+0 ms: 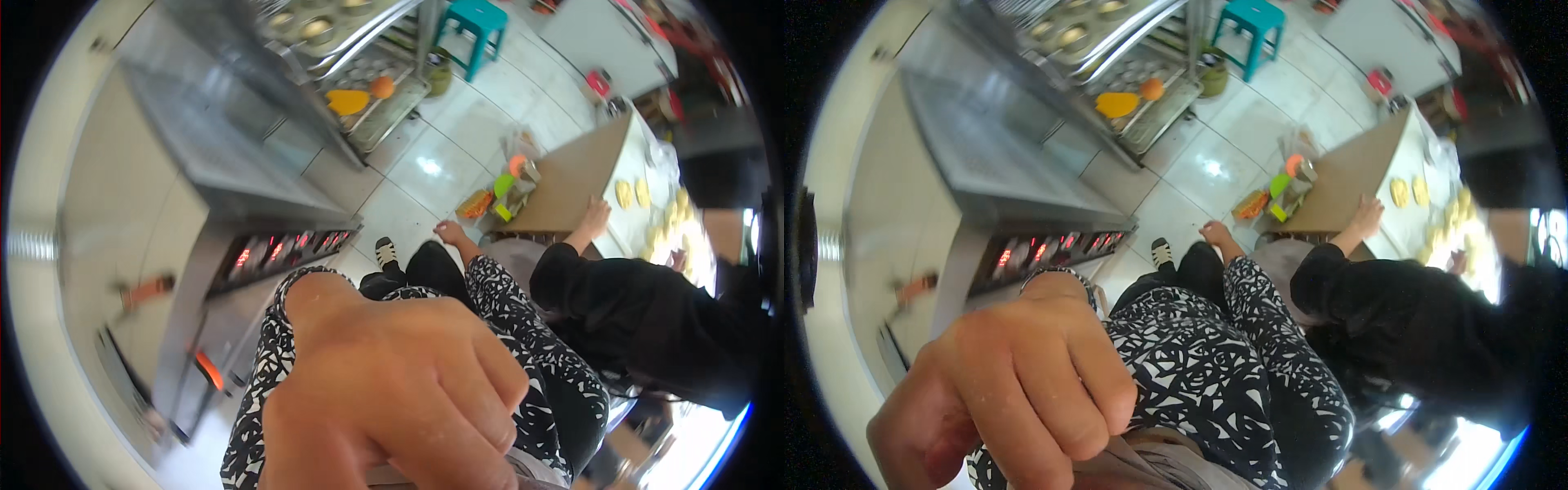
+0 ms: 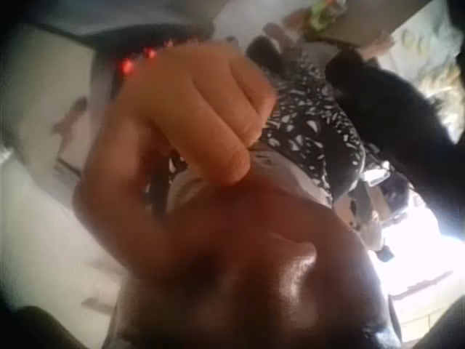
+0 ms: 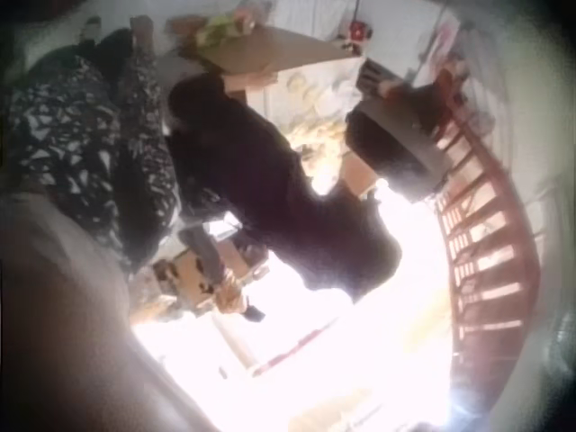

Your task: The person retrieves a bread roll from a pan using tongs and puts it on a plate. They then place several bread rolls from a plastic bag onto a cutting board and cut them in half using a knife.

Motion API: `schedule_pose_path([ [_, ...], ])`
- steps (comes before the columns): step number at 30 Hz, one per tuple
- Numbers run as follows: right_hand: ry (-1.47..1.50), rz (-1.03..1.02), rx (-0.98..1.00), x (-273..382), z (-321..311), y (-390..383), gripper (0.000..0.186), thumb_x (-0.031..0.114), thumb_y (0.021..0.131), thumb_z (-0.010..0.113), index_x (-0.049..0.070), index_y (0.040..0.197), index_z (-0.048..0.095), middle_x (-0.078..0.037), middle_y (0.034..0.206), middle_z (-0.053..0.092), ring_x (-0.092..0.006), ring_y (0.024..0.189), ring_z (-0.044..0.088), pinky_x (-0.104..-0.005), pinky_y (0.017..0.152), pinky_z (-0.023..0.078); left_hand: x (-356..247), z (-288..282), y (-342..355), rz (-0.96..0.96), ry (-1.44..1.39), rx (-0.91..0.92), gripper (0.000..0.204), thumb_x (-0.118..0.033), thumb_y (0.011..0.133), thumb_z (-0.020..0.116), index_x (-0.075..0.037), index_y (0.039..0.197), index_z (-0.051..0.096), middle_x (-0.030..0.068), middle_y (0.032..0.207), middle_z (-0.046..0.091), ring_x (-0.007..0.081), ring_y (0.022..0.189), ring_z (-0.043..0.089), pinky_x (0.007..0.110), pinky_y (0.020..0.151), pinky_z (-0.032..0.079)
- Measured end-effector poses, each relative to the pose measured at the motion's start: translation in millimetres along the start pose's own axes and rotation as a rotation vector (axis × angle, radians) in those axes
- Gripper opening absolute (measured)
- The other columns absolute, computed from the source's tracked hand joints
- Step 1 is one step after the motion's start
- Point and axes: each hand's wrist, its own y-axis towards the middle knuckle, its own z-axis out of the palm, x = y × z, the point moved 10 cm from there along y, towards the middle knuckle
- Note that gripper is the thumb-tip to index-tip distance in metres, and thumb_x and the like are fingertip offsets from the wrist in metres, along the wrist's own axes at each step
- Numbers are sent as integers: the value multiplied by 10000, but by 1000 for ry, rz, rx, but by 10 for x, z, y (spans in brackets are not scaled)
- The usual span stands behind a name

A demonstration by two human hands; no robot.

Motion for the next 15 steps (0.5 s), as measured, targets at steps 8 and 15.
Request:
schedule_pose_path([
  [8,419,373,18,-721,-517,457,317,295,774,571,30,941,620,-98,675,617,-176,495,594,-276,438,450,884,-1121,920,-26,-282,176,240,-214,826,592,-74,747,414,-3,567,446,116,423,347,258,426,248],
  [15,630,671,48,-1621,-1251,640,350,317,759,569,30,955,611,-125,708,623,-223,588,604,-340,470,469,1819,-2032,1979,-44,-353,281,276,-211,837,586,-87,693,386,-9,537,440,106,388,327,258,389,218],
])
